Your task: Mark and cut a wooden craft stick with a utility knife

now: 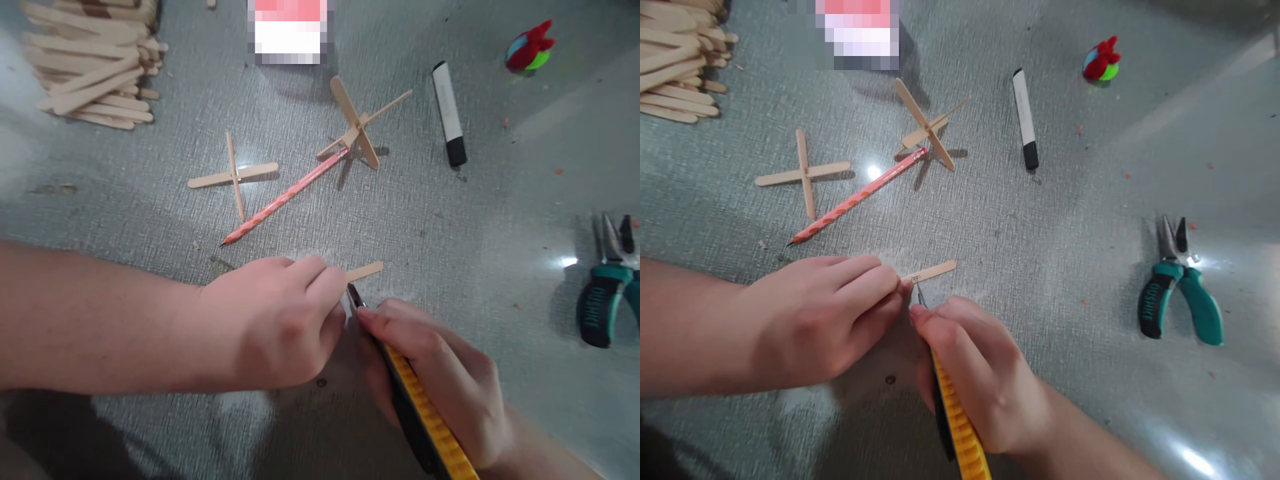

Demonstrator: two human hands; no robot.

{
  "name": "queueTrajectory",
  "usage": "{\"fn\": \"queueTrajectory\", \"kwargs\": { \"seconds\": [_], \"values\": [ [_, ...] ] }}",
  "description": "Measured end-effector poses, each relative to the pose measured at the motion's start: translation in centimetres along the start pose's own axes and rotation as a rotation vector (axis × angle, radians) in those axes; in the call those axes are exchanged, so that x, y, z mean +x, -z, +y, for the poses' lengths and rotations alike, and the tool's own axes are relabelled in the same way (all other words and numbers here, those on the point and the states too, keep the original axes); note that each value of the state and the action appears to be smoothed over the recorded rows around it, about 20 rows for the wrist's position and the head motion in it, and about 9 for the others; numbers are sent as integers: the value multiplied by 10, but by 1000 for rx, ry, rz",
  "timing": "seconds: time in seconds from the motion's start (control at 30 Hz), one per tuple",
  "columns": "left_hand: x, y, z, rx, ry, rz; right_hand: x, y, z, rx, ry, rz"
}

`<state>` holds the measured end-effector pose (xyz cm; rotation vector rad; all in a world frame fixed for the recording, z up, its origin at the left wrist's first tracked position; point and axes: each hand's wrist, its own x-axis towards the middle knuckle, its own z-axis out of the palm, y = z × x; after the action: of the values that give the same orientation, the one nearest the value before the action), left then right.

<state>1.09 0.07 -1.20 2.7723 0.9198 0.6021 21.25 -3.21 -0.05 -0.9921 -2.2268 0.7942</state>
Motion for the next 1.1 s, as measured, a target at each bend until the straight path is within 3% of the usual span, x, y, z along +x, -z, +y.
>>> {"fn": "queueTrajectory", "kwargs": {
  "seconds": [0.1, 0.27, 0.63, 0.8, 0.93, 1.1],
  "values": [
    [-1, -3, 1, -34, 62, 76, 3, 1, 1, 96, 22, -44],
    [-3, -5, 3, -57, 125, 38, 2, -1, 3, 72, 15, -26],
    [-2, -3, 0, -31, 63, 63, -3, 4, 0, -10, -17, -17],
    [-3, -3, 1, -40, 95, 35, -3, 3, 2, 84, -22, -51],
    [-1, 0, 1, -59, 98, 48, -3, 0, 3, 4, -12, -15],
    [2, 7, -1, -78, 63, -36, -3, 0, 1, -57, -6, 3]
  ]
}}
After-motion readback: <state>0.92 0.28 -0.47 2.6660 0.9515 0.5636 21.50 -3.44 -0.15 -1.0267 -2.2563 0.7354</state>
